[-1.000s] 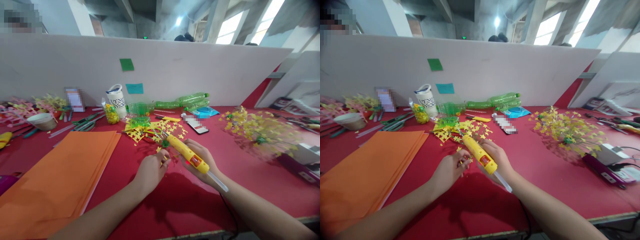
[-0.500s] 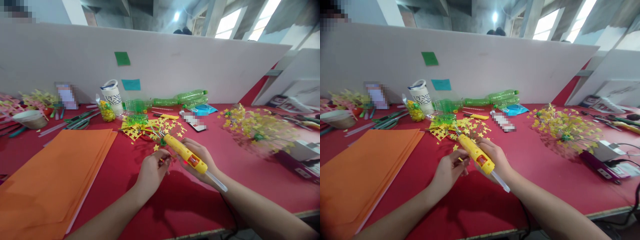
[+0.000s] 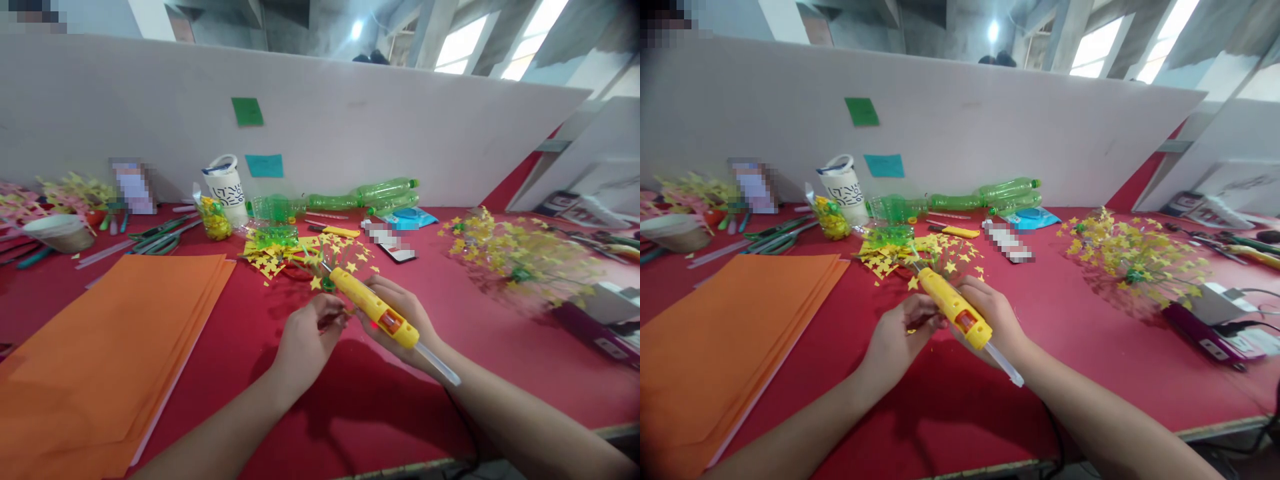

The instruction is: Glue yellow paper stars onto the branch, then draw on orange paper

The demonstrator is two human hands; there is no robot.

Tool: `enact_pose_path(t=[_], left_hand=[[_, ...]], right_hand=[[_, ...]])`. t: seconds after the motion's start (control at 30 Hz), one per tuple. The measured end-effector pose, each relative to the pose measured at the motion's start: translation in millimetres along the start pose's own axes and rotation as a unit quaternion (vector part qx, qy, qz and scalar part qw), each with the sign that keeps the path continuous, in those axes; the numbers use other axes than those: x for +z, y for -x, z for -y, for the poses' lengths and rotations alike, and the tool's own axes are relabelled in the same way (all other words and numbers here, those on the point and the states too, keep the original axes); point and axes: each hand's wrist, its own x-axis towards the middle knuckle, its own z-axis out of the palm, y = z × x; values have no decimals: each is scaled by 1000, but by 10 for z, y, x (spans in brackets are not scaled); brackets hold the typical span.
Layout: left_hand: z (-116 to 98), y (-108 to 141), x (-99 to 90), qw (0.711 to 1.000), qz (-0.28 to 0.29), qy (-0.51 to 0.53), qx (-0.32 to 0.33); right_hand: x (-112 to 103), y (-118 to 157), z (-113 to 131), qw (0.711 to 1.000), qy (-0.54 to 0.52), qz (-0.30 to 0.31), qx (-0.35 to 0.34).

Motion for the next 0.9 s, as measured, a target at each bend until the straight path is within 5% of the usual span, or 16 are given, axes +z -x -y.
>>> enact_pose_path(t=[0.3, 0.9], left_hand=[[-151, 1, -3, 971, -7, 200, -132], [-87, -3, 10, 975, -1, 189, -117]], right_hand=[[77, 34, -99, 1000, 5, 19, -4], [94, 24, -38, 999, 38, 13, 21]])
